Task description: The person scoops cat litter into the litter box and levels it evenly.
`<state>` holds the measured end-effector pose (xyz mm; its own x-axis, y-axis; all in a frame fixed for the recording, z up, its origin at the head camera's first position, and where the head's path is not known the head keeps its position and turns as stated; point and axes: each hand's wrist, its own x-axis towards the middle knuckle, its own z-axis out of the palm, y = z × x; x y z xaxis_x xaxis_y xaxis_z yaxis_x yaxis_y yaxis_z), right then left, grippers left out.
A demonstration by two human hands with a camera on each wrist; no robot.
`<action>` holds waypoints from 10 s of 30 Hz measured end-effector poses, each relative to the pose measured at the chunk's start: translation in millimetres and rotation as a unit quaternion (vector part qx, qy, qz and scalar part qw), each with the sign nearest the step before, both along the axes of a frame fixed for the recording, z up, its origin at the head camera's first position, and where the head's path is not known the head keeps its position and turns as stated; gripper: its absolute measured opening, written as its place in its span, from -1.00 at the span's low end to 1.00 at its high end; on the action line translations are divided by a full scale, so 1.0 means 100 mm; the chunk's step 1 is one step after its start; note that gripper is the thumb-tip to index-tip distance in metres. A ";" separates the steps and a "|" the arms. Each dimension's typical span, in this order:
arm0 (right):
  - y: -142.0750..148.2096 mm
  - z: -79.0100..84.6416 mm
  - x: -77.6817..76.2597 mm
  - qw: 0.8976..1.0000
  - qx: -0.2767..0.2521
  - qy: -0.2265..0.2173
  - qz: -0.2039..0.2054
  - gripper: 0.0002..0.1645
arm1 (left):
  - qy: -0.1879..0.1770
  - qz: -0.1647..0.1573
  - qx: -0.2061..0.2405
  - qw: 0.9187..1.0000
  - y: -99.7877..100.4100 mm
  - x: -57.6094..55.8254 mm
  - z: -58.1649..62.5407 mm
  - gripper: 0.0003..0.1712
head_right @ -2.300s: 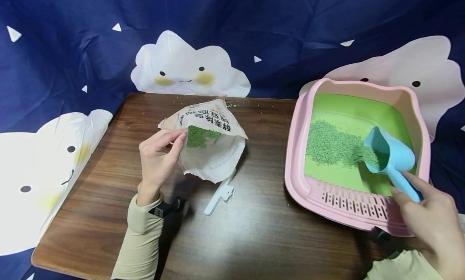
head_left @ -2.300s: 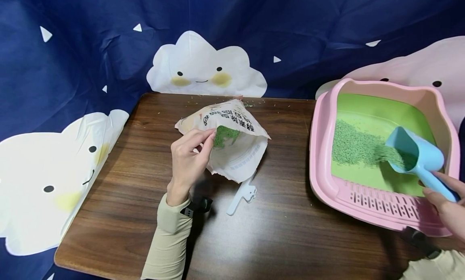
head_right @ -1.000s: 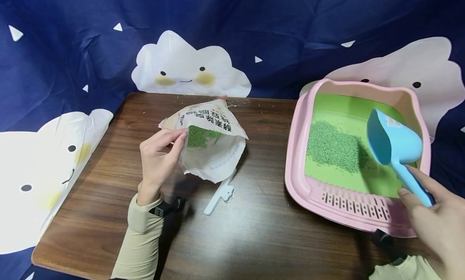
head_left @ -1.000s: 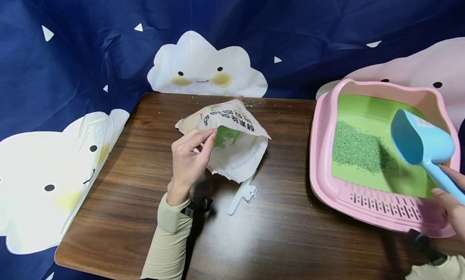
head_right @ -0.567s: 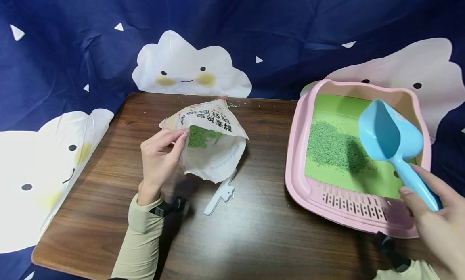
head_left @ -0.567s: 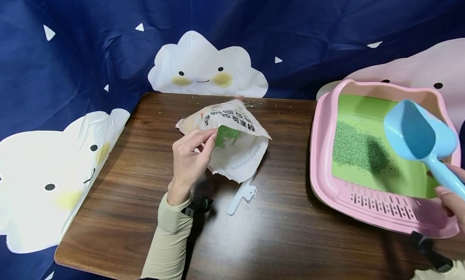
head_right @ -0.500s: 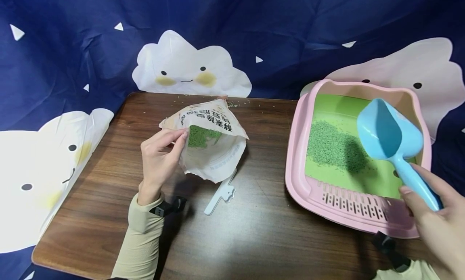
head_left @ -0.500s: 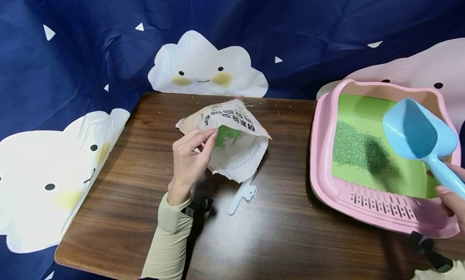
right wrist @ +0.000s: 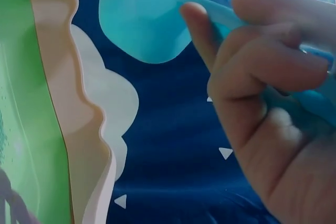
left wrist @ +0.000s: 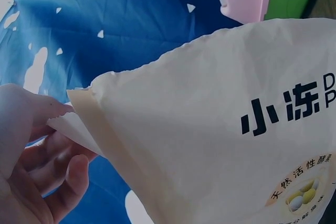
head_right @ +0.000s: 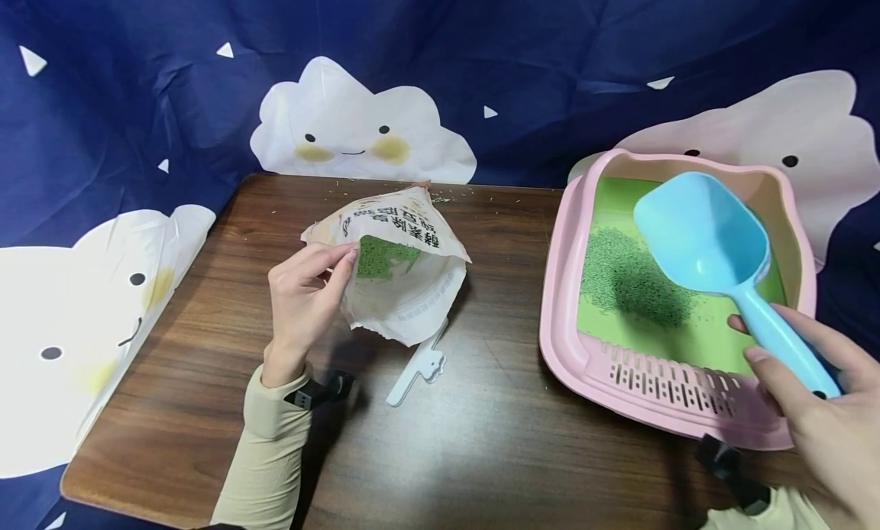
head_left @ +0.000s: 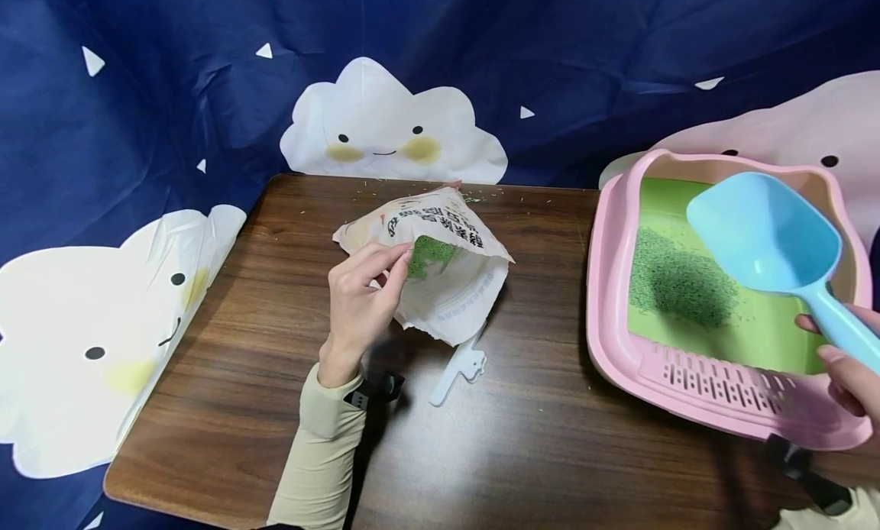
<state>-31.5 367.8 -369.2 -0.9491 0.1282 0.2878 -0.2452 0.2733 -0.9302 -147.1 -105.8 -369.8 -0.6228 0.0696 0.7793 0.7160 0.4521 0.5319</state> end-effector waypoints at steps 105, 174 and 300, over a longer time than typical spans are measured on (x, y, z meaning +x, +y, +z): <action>-2.81 -0.27 -1.15 0.955 0.233 -0.172 0.069 -0.48 | 0.012 -0.028 -0.062 0.998 0.04 0.05 0.02 -0.85; -3.04 -0.54 -1.46 0.952 0.141 -0.203 0.178 -0.83 | -0.001 -0.012 -0.027 1.000 -0.01 0.03 0.04 -0.85; -1.61 0.07 -0.67 0.932 0.028 -0.142 0.332 -0.63 | -0.006 0.000 0.026 1.000 -0.02 -0.01 0.02 -0.87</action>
<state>-98.2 207.1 -362.6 -0.8531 -0.5218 0.0025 -0.1243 0.1984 -0.9722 -148.6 -108.2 -367.9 -0.6319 0.0287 0.7745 0.7093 0.4240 0.5631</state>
